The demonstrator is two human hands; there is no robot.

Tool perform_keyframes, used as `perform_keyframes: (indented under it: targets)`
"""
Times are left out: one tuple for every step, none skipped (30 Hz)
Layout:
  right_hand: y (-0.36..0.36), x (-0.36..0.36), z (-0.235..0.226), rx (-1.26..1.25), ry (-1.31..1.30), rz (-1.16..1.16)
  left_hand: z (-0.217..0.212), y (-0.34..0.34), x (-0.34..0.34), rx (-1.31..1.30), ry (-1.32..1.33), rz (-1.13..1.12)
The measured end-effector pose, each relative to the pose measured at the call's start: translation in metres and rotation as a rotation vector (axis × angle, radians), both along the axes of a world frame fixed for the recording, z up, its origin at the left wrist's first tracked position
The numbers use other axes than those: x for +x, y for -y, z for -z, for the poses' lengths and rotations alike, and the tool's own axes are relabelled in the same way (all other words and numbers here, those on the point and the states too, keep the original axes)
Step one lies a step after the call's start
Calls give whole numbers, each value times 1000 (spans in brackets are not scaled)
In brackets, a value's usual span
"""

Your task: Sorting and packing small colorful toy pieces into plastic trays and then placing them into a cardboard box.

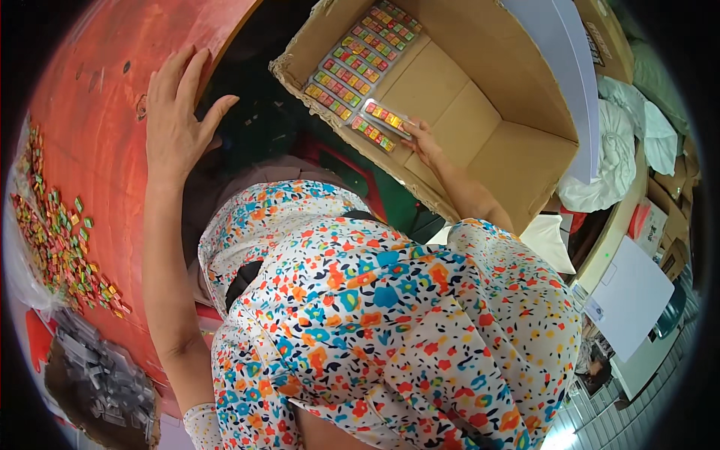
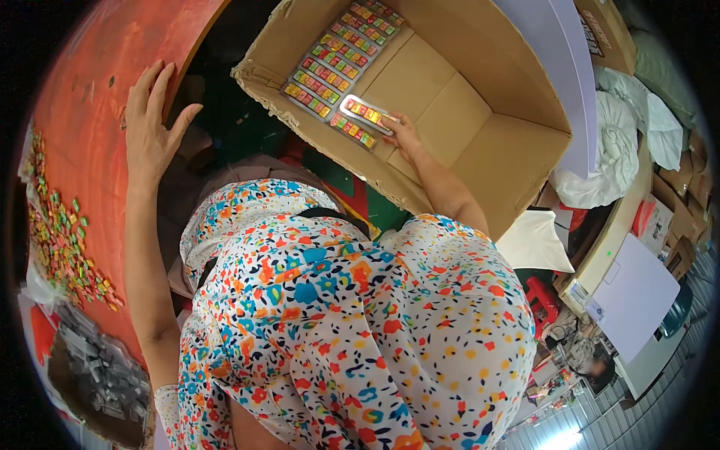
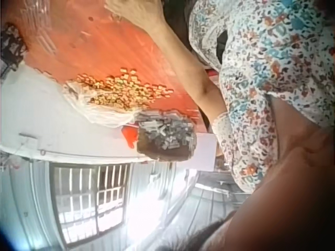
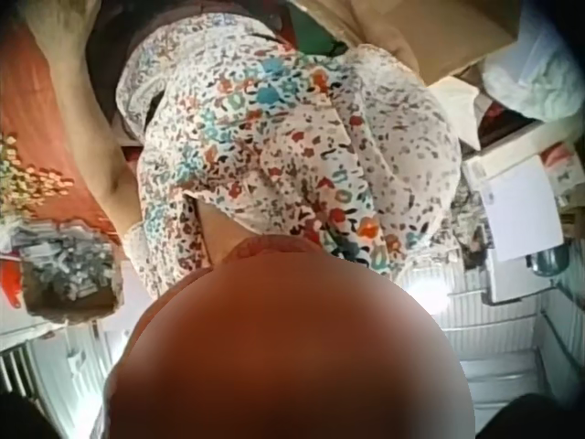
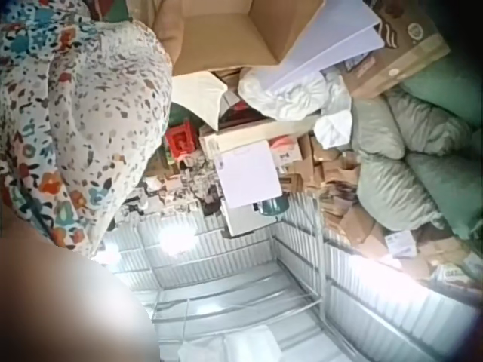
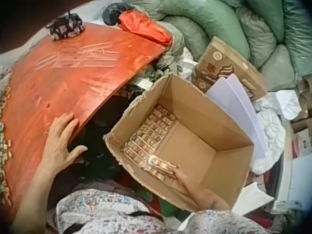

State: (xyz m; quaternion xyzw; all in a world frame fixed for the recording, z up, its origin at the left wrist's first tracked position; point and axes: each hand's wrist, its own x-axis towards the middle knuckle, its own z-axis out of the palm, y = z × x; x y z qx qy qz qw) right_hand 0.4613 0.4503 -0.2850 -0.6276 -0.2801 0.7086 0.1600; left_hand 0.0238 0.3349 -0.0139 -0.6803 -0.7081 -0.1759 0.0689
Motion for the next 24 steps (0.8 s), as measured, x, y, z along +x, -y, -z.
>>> perform_keyframes:
  targets:
    - [3, -3, 2, 0, 4, -72, 0, 0, 0, -6, 17, -4]
    - [5, -6, 4, 0, 7, -145, 0, 0, 0, -12, 32, -9]
    - [5, -8, 5, -5, 4, -150, 1, 1, 0, -17, 30, -13]
    - [4, -11, 2, 27, 118, -233, 2, 1, 0, -9, 23, -9]
    - [3, -14, 1, 60, 232, -316, 2, 1, 0, -1, 16, -4]
    - [1, -14, 6, 59, 229, -320, 2, 1, 0, -3, 13, -8]
    - [-5, -3, 18, 143, 254, -437, 2, -2, 1, 6, 22, 1]
    - [-9, 1, 25, 225, 275, -562, 2, -3, 2, 11, 29, 3]
    - [-11, 3, 32, 226, 276, -563, 2, -5, 2, 11, 30, 1]
    - [-12, -1, 35, 430, 335, -643, 2, -5, 1, 21, 22, 7]
    - [-14, -4, 37, 639, 390, -719, 2, -5, 0, 32, 13, 13]
    - [-16, -7, 38, 645, 385, -728, 3, -7, -1, 34, 10, 2]
    - [-16, -14, 37, 745, 391, -790, 4, -5, -4, 35, 10, 1]
    - [-18, -26, 35, 853, 386, -858, 4, -1, -7, 38, 4, -11]
    - [-17, -32, 28, 865, 380, -893, 4, 1, -8, 44, -13, -47]
    - [-18, -40, 20, 892, 354, -943, 1, 6, -10, 69, 17, -14]
    - [-19, -45, 15, 902, 364, -974, 0, 9, -14, 99, 42, 16]
    - [-19, -43, 15, 913, 369, -1010, 2, 9, -16, 118, 62, 30]
    - [-22, -36, 15, 794, 359, -1075, 7, 9, -15, 134, 81, 36]
    - [-13, -33, 14, 826, 258, -950, 10, 12, -12, 168, 73, 34]
    - [-10, -26, 12, 816, 219, -956, 14, 12, -10, 202, 61, 33]
    - [-5, 17, 40, 913, 357, -945, 14, -8, -2, 156, 219, 130]
    - [4, -18, 4, 953, 320, -1083, 31, 10, -6, 224, 174, 80]
    - [29, -94, -101, 1201, 182, -1217, 34, 36, -11, 227, 229, 45]
